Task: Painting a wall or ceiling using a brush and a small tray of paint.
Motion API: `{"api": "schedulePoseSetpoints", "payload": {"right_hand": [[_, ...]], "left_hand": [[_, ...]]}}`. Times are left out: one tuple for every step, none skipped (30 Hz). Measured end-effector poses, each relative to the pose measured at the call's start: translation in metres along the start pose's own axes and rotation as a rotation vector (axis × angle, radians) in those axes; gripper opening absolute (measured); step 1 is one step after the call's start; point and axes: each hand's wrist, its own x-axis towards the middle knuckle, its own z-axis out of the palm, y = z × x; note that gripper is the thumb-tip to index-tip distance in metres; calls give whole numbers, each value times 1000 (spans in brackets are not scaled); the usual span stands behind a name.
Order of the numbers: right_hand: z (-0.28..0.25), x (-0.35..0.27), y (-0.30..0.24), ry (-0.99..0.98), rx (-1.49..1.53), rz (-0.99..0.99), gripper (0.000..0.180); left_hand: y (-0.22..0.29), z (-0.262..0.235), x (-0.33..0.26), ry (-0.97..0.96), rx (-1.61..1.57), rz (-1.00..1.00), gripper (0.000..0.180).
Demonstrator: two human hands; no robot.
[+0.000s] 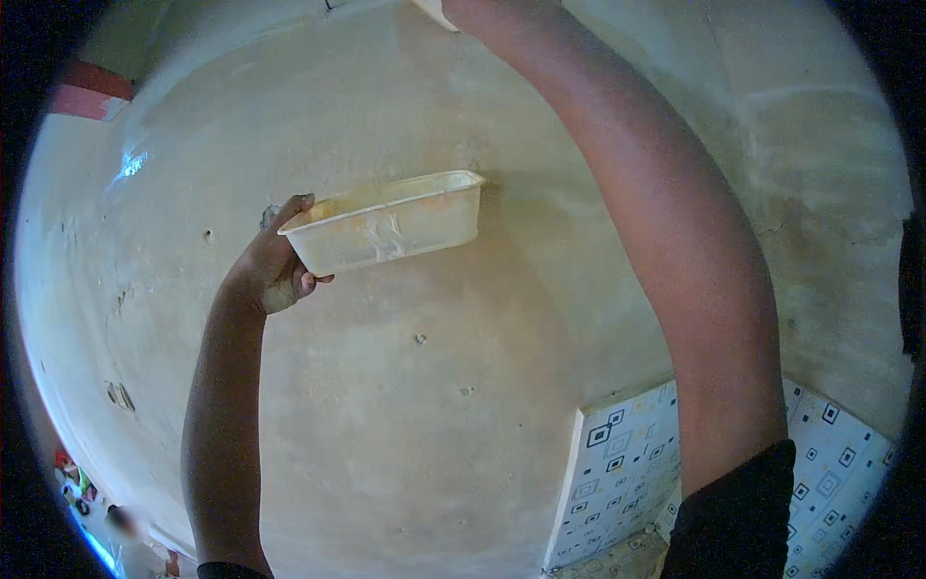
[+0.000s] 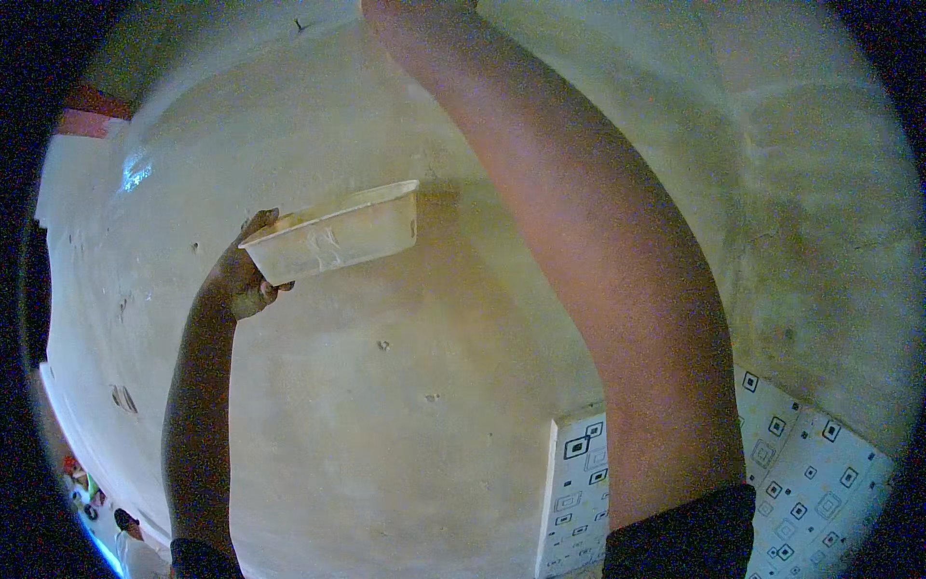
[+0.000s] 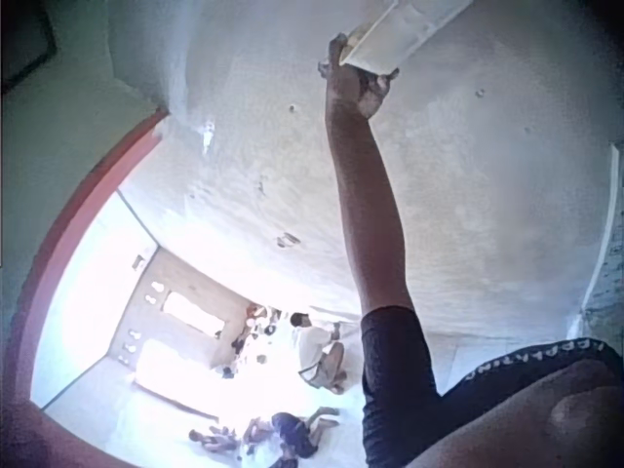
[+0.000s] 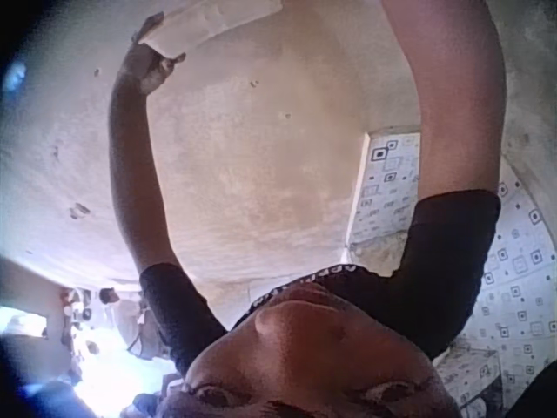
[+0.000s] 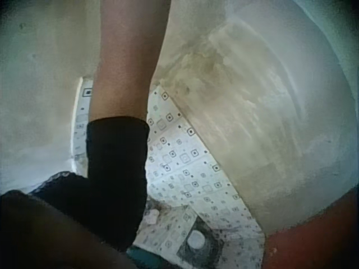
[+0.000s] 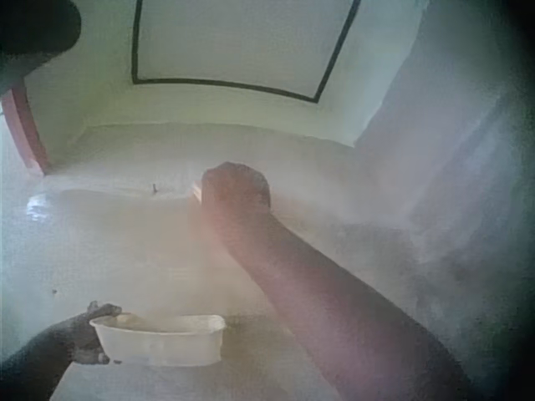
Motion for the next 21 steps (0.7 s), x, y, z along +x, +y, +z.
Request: {"api": "schedulePoseSetpoints", "payload": {"right_hand": [[-6, -2, 3, -44, 78, 57, 23], [-9, -4, 6, -87, 158, 112, 24], [-3, -7, 20, -68, 127, 175, 26], [10, -8, 40, -50, 108, 235, 27], [23, -7, 62, 17, 111, 305, 30], [42, -7, 90, 82, 105, 378, 32], [64, -11, 120, 137, -40, 464, 40], [55, -12, 157, -167, 86, 455, 54], [84, -10, 225, -19, -241, 290, 34], [86, -22, 222, -27, -207, 371, 33], [78, -37, 220, -31, -184, 454, 32], [79, -47, 243, -60, -237, 493, 30], [81, -56, 262, -91, -292, 534, 28], [82, -66, 254, -123, -370, 509, 26], [74, -82, 252, -156, -482, 492, 23], [74, -90, 250, -154, -480, 489, 23], [76, -96, 248, -123, -491, 505, 21], [76, -100, 240, -96, -506, 520, 20], [73, -100, 234, -99, -510, 516, 20], [70, -96, 228, -124, -463, 508, 19], [67, -91, 209, -151, -389, 498, 19]], "left_hand": [[0, -1, 1, 11, 3, 10, 47], [-1, 0, 0, 16, 2, 11, 47], [-1, 7, 3, 2, -4, 5, 46], [-1, 11, 5, 0, -10, -4, 46], [1, 13, 0, 9, -8, 0, 46], [2, 16, -2, -9, -1, 12, 49], [2, 19, -2, -28, 3, 20, 52], [2, 21, -1, -28, -2, 16, 52], [5, 29, -6, -43, 13, 27, 53], [5, 23, -10, -19, 19, 26, 53], [4, 16, -13, -1, 13, 26, 53], [2, 13, -11, 3, 34, 18, 53], [1, 12, -8, 2, 57, 8, 53], [1, 6, -14, 25, 56, 9, 53], [-1, 5, -11, -5, 39, -3, 53], [-2, 4, -15, -19, 25, -11, 52], [-3, 4, -19, -16, 23, -10, 52], [-6, 6, -16, -11, 9, -27, 50], [-9, 7, -13, -7, -4, -45, 49], [-13, 9, -9, -11, -9, -49, 49], [-14, 6, -13, -6, 8, -58, 49]]}}
